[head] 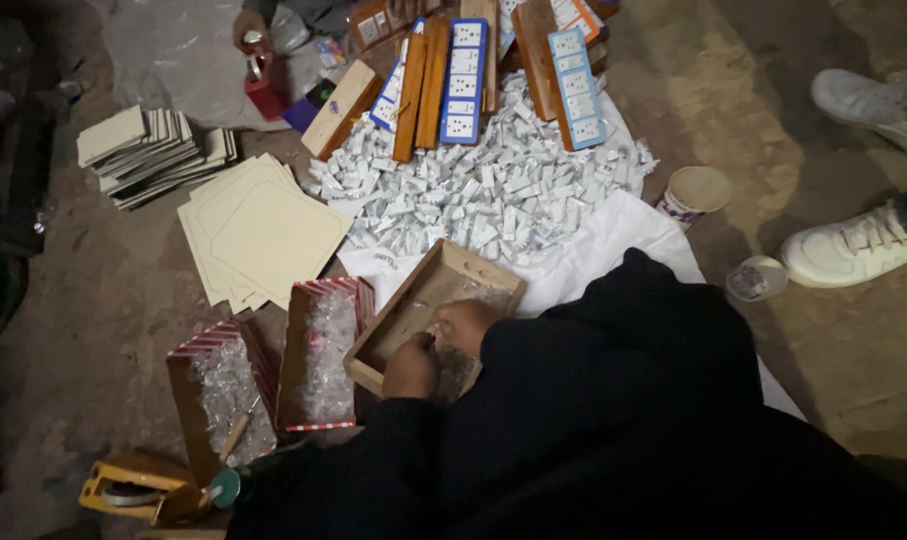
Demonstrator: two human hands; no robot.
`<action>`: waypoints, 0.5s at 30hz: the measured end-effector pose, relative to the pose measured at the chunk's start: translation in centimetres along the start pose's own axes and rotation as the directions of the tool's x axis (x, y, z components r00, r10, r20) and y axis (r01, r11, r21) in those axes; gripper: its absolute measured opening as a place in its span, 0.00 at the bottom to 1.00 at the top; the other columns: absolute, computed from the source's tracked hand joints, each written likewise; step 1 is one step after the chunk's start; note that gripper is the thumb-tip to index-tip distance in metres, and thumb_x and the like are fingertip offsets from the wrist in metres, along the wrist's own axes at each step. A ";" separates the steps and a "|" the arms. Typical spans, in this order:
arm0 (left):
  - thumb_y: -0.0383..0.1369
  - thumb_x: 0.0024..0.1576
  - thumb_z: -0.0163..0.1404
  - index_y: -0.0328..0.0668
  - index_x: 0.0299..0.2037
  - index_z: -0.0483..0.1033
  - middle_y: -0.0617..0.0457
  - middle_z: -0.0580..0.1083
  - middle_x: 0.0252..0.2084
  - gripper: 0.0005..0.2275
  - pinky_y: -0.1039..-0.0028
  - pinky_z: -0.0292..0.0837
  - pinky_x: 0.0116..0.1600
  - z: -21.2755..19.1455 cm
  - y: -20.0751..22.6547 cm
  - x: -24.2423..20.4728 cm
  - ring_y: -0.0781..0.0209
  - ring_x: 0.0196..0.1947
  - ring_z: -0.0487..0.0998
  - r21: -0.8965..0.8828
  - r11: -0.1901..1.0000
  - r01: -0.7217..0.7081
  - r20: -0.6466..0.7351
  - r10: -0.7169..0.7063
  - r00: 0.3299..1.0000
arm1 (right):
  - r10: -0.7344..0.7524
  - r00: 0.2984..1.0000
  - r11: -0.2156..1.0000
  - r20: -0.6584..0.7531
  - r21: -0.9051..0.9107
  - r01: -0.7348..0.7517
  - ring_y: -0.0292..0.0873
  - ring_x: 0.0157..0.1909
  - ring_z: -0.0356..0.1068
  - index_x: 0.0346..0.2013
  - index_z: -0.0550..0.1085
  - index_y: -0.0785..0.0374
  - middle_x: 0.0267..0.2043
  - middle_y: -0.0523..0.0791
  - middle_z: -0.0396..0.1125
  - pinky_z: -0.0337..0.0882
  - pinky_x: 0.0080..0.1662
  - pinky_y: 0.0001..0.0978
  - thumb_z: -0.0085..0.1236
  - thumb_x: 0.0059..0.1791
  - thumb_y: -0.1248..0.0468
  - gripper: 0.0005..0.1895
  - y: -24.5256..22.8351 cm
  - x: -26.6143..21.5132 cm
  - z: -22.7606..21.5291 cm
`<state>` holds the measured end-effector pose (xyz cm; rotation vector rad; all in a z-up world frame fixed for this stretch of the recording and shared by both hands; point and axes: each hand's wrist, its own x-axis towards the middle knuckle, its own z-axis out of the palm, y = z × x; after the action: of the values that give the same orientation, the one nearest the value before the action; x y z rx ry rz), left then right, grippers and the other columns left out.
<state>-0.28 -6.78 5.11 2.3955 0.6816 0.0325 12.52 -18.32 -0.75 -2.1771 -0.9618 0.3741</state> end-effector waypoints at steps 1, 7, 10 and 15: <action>0.36 0.59 0.45 0.44 0.49 0.81 0.34 0.77 0.45 0.14 0.53 0.73 0.53 0.3 -0.3 0.1 0.36 0.49 0.78 0.004 1.000 0.025 0.012 -0.025 1.000 | -0.009 1.000 1.000 0.017 -0.018 0.009 0.54 0.40 0.74 0.41 0.77 0.57 0.38 0.52 0.74 0.73 0.45 0.46 0.54 0.51 0.60 0.08 0.0 -0.2 0.2; 0.36 0.60 0.43 0.44 0.45 0.81 0.34 0.78 0.43 0.13 0.49 0.73 0.50 2.0 -1.4 1.4 0.33 0.48 0.79 -0.016 1.000 0.015 -0.045 -0.016 0.999 | -0.134 0.982 0.989 -0.136 0.038 0.141 0.52 0.41 0.75 0.40 0.80 0.56 0.39 0.49 0.76 0.74 0.43 0.45 0.57 0.50 0.59 0.08 0.3 -0.6 2.7; 0.40 0.62 0.45 0.41 0.49 0.74 0.32 0.77 0.40 0.13 0.47 0.71 0.48 2.1 -1.1 1.6 0.31 0.43 0.78 0.121 0.992 -0.046 -0.102 0.058 0.993 | 0.074 0.990 0.863 -0.122 0.506 -0.002 0.43 0.35 0.75 0.38 0.72 0.64 0.33 0.47 0.73 0.76 0.39 0.40 0.58 0.47 0.61 0.10 1.1 0.9 3.6; 0.35 0.58 0.49 0.36 0.44 0.71 0.32 0.77 0.39 0.11 0.47 0.72 0.47 1.0 -0.1 1.0 0.30 0.42 0.78 -0.107 0.987 -0.121 -0.236 0.093 0.967 | 0.187 0.982 0.823 -0.019 0.549 -0.146 0.41 0.33 0.72 0.35 0.76 0.61 0.30 0.46 0.72 0.73 0.38 0.39 0.61 0.48 0.54 0.12 2.5 2.4 3.4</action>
<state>0.68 -6.79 4.10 2.3295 0.6342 0.3921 13.75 -16.03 -4.87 -1.7304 -0.5318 0.5724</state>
